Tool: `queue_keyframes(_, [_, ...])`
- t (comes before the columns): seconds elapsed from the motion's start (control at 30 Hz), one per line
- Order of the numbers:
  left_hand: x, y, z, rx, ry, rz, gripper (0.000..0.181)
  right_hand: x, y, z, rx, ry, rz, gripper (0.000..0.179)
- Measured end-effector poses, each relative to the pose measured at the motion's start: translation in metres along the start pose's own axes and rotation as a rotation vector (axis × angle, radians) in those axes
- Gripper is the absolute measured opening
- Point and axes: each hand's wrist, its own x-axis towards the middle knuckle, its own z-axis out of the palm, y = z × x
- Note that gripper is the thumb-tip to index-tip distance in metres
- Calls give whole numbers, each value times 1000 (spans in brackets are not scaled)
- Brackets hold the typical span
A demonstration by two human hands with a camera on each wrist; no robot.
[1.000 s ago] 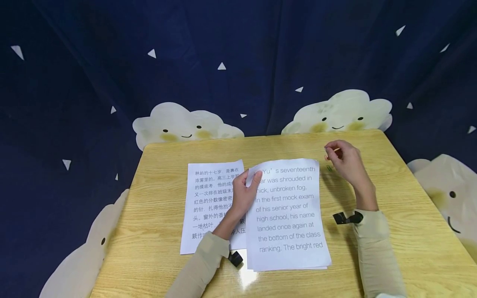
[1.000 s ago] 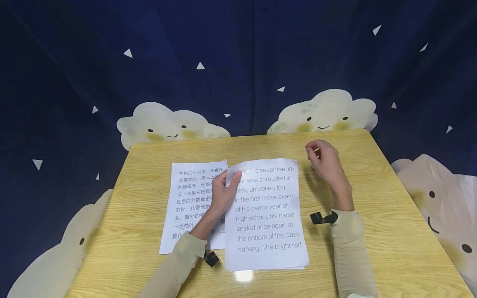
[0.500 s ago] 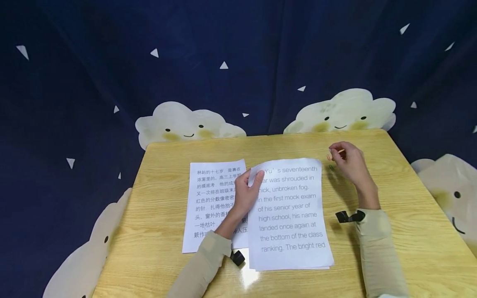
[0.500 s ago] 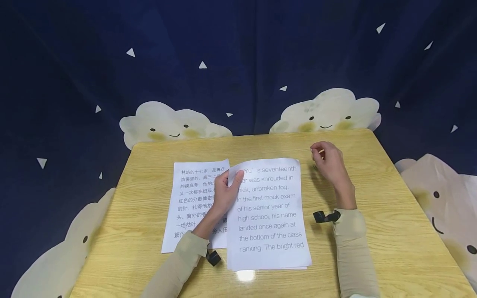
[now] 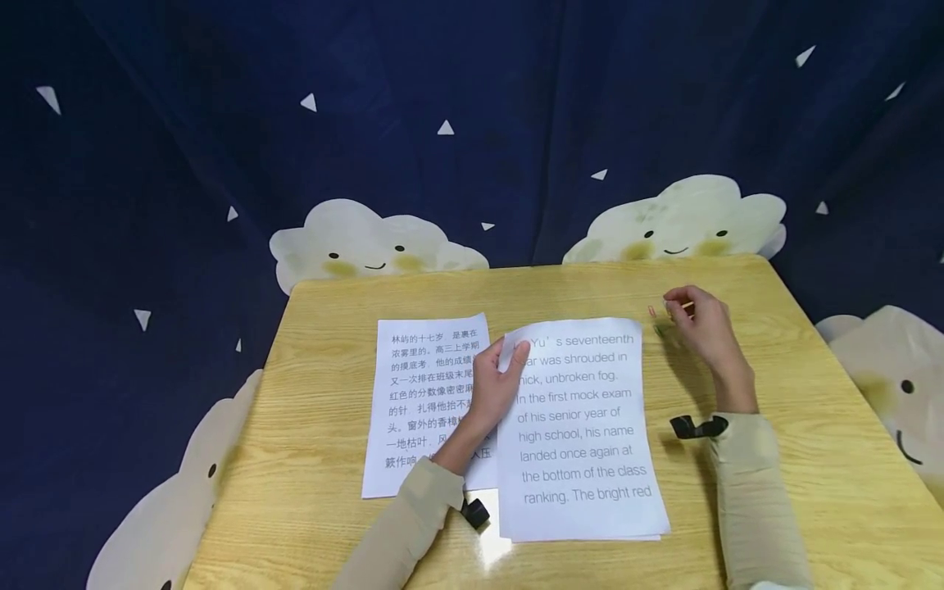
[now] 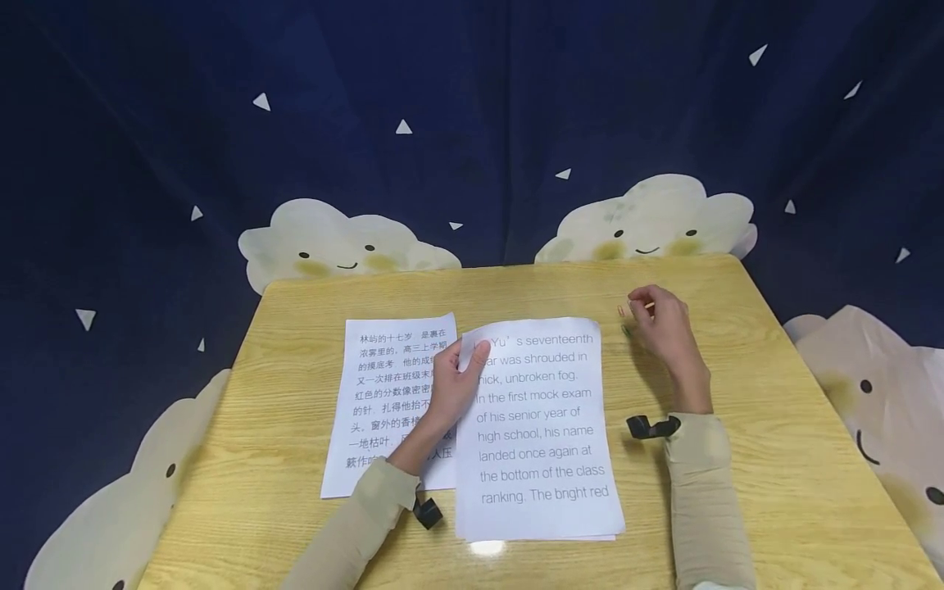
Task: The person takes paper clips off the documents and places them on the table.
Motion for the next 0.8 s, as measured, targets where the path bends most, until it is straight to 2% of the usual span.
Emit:
queue_keyframes(0.43, [2, -5, -2, -13, -15, 16, 26, -4, 25, 5, -62, -49, 60, 18])
queue_keyframes(0.6, [3, -4, -3, -12, -17, 26, 26, -4, 32, 7, -74, -110, 113, 21])
queue_keyframes(0.8, [2, -2, -4, -11, -27, 7, 27, -5, 37, 11, -105, -161, 148, 23])
